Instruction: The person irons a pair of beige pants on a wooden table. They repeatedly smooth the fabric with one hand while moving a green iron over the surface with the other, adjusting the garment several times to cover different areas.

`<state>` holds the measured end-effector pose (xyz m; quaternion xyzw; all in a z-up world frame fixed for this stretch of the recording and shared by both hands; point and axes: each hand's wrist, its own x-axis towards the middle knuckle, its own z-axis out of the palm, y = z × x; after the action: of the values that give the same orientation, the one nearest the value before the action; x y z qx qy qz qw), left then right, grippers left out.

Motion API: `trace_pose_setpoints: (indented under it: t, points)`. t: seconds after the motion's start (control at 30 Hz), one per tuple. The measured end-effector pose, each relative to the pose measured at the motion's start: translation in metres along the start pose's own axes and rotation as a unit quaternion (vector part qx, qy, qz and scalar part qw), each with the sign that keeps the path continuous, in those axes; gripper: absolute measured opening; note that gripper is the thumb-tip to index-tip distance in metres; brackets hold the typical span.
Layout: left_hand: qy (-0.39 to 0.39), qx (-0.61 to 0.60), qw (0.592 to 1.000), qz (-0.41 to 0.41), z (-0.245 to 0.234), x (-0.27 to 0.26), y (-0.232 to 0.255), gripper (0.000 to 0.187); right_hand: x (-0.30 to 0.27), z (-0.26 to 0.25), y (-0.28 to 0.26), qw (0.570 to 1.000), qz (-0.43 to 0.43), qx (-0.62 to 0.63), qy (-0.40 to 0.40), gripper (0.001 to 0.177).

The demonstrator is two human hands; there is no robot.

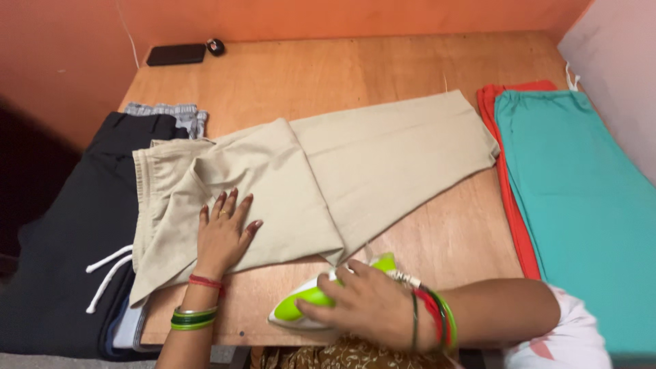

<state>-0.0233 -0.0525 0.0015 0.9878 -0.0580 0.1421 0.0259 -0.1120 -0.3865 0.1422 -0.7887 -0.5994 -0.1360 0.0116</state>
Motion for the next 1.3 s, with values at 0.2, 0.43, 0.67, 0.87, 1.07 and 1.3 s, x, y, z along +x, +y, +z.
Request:
trace_pose_setpoints:
  t: [0.2, 0.43, 0.67, 0.87, 1.07, 1.3]
  points:
    - [0.007, -0.038, 0.997, -0.063, -0.003, -0.011, -0.014, 0.064, -0.059, -0.039, 0.033, 0.959, 0.054, 0.180, -0.212, 0.057]
    - [-0.125, 0.115, 0.984, -0.056, -0.029, 0.001, 0.038, 0.053, -0.079, -0.073, 0.067, 0.960, 0.181, 0.182, -0.115, 0.060]
    - [-0.113, -0.111, 0.979, 0.131, -0.009, 0.020, 0.115, 0.091, -0.039, -0.023, 0.116, 0.970, 0.226, 0.012, -0.084, 0.053]
    - [-0.090, -0.101, 0.982, 0.134, 0.001, -0.001, 0.114, 0.092, 0.009, 0.034, 0.172, 0.963, 0.259, -0.025, -0.065, 0.049]
    - [-0.130, -0.097, 0.978, 0.127, -0.009, 0.003, 0.116, 0.091, 0.079, 0.091, 0.238, 0.965, 0.255, -0.048, 0.041, 0.047]
    - [-0.116, -0.107, 0.980, 0.118, -0.019, 0.004, 0.118, 0.087, 0.111, 0.110, 0.261, 0.950, 0.303, -0.040, 0.070, 0.046]
